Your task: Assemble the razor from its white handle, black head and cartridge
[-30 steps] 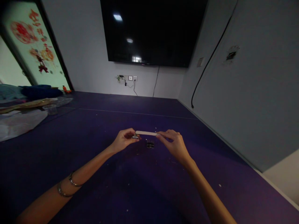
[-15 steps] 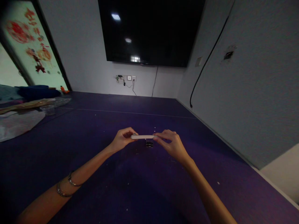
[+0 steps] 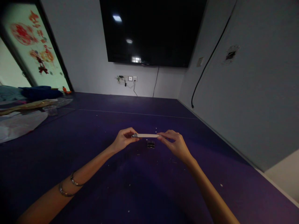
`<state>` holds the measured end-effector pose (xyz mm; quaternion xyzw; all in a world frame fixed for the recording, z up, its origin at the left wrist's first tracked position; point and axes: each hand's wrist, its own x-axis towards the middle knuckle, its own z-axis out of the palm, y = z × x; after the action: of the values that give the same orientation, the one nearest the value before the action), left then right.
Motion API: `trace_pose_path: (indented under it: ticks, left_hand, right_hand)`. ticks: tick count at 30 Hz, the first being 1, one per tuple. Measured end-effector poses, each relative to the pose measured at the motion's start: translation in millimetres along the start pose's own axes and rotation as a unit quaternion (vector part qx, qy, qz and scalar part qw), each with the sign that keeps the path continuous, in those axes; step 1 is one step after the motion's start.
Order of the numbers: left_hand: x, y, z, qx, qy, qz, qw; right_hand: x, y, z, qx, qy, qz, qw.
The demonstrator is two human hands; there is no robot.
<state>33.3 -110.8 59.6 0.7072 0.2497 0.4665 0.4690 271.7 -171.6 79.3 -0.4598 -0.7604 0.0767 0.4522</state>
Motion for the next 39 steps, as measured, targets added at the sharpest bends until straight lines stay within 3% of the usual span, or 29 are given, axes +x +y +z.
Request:
trace_pose_path:
  ticks: [18, 24, 39]
  left_hand:
    - [-0.2, 3.7, 1.9, 0.002, 0.008, 0.005, 1.000]
    - [-0.7, 2.2, 2.2, -0.016, -0.001, 0.001, 1.000]
    - [-0.5, -4.4, 1.4, 0.004, -0.008, -0.003, 1.000]
  right_hand:
    - [0.5, 3.0, -1.5, 0.003, -0.011, -0.015, 1.000]
    - [-0.7, 5.1, 0.1, 0.012, 0.012, -0.010, 1.000]
    - [-2.0, -8.5, 2.6, -0.077, -0.005, -0.032, 0.996]
